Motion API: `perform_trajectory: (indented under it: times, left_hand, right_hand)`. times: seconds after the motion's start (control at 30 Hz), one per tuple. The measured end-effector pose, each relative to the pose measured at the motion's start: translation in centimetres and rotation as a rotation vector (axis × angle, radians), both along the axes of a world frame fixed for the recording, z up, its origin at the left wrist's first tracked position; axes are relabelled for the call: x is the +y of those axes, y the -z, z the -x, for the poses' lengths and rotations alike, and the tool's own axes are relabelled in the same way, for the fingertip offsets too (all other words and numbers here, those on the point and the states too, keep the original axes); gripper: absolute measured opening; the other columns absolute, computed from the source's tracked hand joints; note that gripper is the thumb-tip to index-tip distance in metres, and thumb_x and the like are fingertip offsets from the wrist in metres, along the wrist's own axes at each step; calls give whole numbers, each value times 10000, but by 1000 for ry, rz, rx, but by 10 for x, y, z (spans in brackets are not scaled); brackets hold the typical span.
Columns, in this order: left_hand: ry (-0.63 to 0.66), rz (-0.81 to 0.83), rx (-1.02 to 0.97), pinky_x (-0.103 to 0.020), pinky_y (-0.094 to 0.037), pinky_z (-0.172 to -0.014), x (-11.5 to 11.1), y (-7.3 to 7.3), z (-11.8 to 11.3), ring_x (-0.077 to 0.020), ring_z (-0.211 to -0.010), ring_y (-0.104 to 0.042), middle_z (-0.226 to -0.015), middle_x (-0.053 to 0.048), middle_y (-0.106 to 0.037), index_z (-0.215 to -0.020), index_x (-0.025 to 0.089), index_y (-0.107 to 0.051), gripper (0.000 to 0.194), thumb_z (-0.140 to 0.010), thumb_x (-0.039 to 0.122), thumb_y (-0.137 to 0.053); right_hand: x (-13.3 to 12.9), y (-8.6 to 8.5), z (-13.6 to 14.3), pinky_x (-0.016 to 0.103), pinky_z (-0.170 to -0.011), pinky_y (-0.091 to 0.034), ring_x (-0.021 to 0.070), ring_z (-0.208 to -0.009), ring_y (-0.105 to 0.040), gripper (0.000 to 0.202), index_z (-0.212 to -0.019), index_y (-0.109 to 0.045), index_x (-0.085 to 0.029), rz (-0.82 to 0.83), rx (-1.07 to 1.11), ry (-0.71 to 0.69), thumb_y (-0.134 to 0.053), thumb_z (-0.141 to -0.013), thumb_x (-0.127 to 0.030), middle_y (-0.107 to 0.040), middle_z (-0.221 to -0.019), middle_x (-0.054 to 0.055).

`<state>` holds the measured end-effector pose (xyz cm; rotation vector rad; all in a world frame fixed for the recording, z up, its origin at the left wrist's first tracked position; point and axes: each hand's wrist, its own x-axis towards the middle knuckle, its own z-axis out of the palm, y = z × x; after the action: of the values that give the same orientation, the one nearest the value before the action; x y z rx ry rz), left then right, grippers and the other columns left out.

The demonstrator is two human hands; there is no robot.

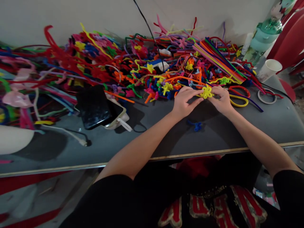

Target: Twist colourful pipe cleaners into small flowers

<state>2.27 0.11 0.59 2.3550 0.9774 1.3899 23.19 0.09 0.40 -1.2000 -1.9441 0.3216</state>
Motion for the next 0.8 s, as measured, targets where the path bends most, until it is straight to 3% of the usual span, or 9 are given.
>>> perform_trajectory:
  times: [0.1,0.3,0.6,0.8]
  left_hand:
    - [-10,20,-30,-344,-504,-789,-2,0,-1,-196,-876,-636,-905,-55,-765,-1039,225,-752,339,-940,508,-593]
    - [-14,-65,-56,-318,-518,-760,2,4,-1,-171,-847,-656,-862,-47,-768,-927,209,-753,236,-955,394,-609]
    - [13,-71,-51,-291,-522,-687,9,12,1,-166,-830,-647,-860,-48,-754,-980,213,-750,230,-911,419,-674]
    - [54,39,-109,-272,-516,-669,8,15,-2,-149,-798,-643,-863,-43,-735,-955,216,-764,239,-908,432,-672]
  right_hand:
    - [-3,-2,6,355,-743,-487,174,-731,-587,372,-812,-744,-226,15,163,-95,-626,-870,-574,-699,-788,34]
    - [-14,-10,12,272,-585,-427,126,-615,-549,494,-739,-721,-179,203,323,-243,-580,-873,-632,-633,-652,14]
    - [-14,-13,19,237,-489,-439,90,-503,-527,465,-722,-679,-169,388,505,-136,-759,-711,-627,-600,-604,-10]
    - [-13,-9,16,243,-505,-455,92,-527,-539,449,-767,-683,-170,415,496,-137,-760,-718,-609,-615,-630,-4]
